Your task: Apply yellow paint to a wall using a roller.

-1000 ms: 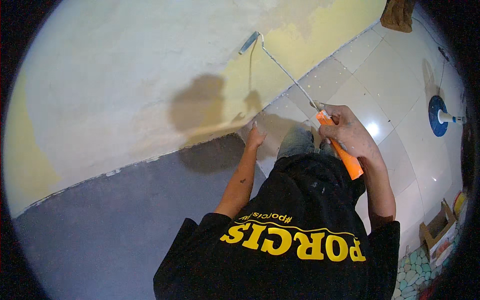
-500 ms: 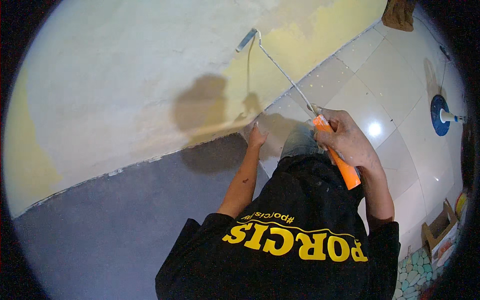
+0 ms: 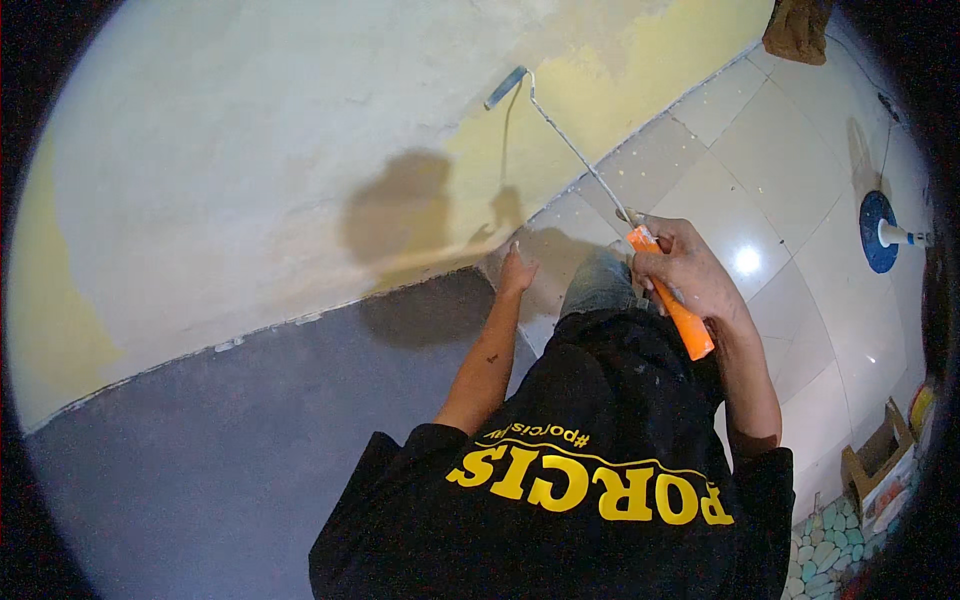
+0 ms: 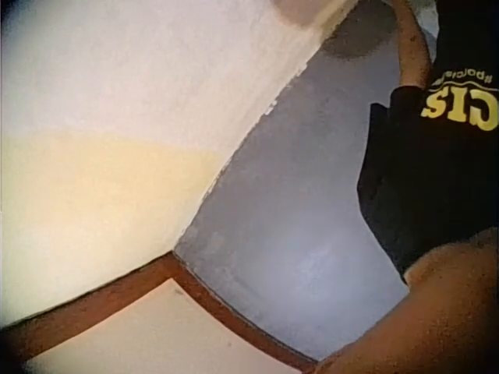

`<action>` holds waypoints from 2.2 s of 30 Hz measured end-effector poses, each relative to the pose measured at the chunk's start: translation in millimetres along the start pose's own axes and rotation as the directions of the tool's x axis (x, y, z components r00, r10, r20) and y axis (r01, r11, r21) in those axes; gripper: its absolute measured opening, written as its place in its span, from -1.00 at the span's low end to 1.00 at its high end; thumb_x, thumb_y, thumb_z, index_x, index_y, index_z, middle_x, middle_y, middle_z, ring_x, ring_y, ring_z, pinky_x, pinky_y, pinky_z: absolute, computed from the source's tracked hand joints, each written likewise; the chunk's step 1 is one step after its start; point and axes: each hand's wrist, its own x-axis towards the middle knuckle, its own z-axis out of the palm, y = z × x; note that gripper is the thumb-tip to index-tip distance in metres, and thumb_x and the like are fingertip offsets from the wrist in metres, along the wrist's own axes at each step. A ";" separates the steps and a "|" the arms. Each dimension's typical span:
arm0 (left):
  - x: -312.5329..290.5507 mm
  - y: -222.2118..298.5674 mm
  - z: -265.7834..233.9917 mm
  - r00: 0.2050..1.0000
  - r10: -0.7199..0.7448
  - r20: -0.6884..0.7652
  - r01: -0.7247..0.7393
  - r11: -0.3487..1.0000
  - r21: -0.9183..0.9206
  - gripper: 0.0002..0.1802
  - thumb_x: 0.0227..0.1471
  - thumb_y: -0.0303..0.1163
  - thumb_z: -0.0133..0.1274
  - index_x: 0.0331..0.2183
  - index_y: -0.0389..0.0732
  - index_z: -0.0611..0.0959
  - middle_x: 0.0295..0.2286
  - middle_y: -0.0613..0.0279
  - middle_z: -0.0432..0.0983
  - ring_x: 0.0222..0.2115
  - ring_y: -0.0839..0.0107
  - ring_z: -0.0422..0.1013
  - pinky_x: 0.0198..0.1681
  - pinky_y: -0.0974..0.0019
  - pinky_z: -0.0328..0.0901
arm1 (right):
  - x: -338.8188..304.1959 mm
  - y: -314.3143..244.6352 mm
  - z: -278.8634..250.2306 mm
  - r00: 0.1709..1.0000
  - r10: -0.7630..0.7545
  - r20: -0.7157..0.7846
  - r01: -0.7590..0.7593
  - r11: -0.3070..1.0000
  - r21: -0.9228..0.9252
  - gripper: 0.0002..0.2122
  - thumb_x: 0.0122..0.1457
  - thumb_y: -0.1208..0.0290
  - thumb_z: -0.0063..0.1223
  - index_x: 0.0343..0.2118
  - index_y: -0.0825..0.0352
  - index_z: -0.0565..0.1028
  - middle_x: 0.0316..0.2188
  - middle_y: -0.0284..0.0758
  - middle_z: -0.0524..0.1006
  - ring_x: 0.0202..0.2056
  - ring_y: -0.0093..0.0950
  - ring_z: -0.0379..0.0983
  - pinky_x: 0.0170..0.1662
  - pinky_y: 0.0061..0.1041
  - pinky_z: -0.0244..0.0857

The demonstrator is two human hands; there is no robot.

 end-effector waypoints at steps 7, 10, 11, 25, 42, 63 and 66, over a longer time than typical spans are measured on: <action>-13.6 46.1 -10.7 0.993 0.085 -0.087 -0.078 0.994 0.081 -0.02 -0.12 -0.27 0.29 0.23 -0.38 0.16 0.06 -0.38 0.31 0.09 -0.20 0.28 0.19 0.01 0.18 | 10.4 23.5 -2.5 0.999 0.023 0.040 -0.024 1.000 0.015 -0.89 0.05 0.51 0.02 -0.36 0.41 0.43 -0.67 -0.44 0.38 -0.73 -0.58 0.32 -0.66 -0.57 0.25; -16.2 78.2 -11.0 0.950 0.215 -0.225 -0.212 0.977 0.040 0.01 -0.13 -0.26 0.30 0.24 -0.40 0.14 0.11 -0.39 0.24 0.16 -0.20 0.20 0.25 0.04 0.10 | 13.5 29.0 -3.8 0.997 0.045 0.064 -0.044 0.999 -0.011 -0.81 0.04 0.55 -0.03 -0.25 0.42 0.47 -0.65 -0.45 0.41 -0.72 -0.64 0.31 -0.70 -0.65 0.20; -17.7 90.7 -10.8 0.920 0.306 -0.246 -0.306 0.951 0.042 0.03 -0.13 -0.25 0.30 0.24 -0.42 0.13 0.14 -0.40 0.20 0.19 -0.18 0.15 0.28 0.06 0.05 | 14.1 30.0 -3.4 0.994 0.065 0.091 -0.066 0.998 0.009 -0.77 0.05 0.55 -0.04 -0.20 0.42 0.46 -0.65 -0.45 0.40 -0.72 -0.64 0.31 -0.70 -0.65 0.20; -38.1 227.5 -69.2 0.668 0.407 -0.623 -0.573 0.815 -0.082 -0.01 -0.03 -0.26 0.28 0.25 -0.43 0.08 0.24 -0.34 -0.01 0.29 -0.10 -0.04 0.34 0.06 -0.09 | 20.8 35.6 56.2 0.975 0.144 0.169 -0.166 0.978 0.128 -0.82 0.04 0.53 0.07 -0.27 0.42 0.44 -0.64 -0.45 0.38 -0.64 -0.62 0.32 -0.59 -0.57 0.23; -26.3 245.1 -70.0 0.702 0.413 -0.580 -0.530 0.847 -0.038 -0.71 0.25 -0.39 -0.11 -0.18 -0.48 0.49 -0.31 -0.37 0.44 -0.27 -0.22 0.41 -0.15 -0.05 0.28 | 20.3 23.9 43.0 0.976 0.106 0.193 -0.119 0.992 0.053 -0.92 -0.03 0.55 0.05 -0.53 0.38 0.37 -0.71 -0.41 0.36 -0.76 -0.57 0.31 -0.70 -0.56 0.21; -21.8 235.0 -73.8 0.764 0.386 -0.517 -0.465 0.885 -0.025 -0.68 0.27 -0.38 -0.16 -0.17 -0.47 0.52 -0.29 -0.35 0.46 -0.22 -0.23 0.40 -0.10 -0.03 0.29 | 30.3 26.2 45.9 0.971 0.126 0.201 -0.119 0.992 -0.047 -0.87 -0.01 0.53 0.08 -0.40 0.42 0.41 -0.68 -0.39 0.38 -0.76 -0.53 0.32 -0.69 -0.53 0.24; -13.8 230.9 -72.3 0.804 0.408 -0.432 -0.442 0.897 0.026 -0.66 0.26 -0.36 -0.15 -0.15 -0.48 0.52 -0.26 -0.38 0.46 -0.19 -0.25 0.40 -0.06 -0.05 0.28 | 42.2 32.1 46.4 0.979 0.096 0.181 -0.112 0.991 0.079 -0.87 0.00 0.47 0.10 -0.43 0.40 0.43 -0.68 -0.41 0.39 -0.71 -0.57 0.35 -0.65 -0.55 0.25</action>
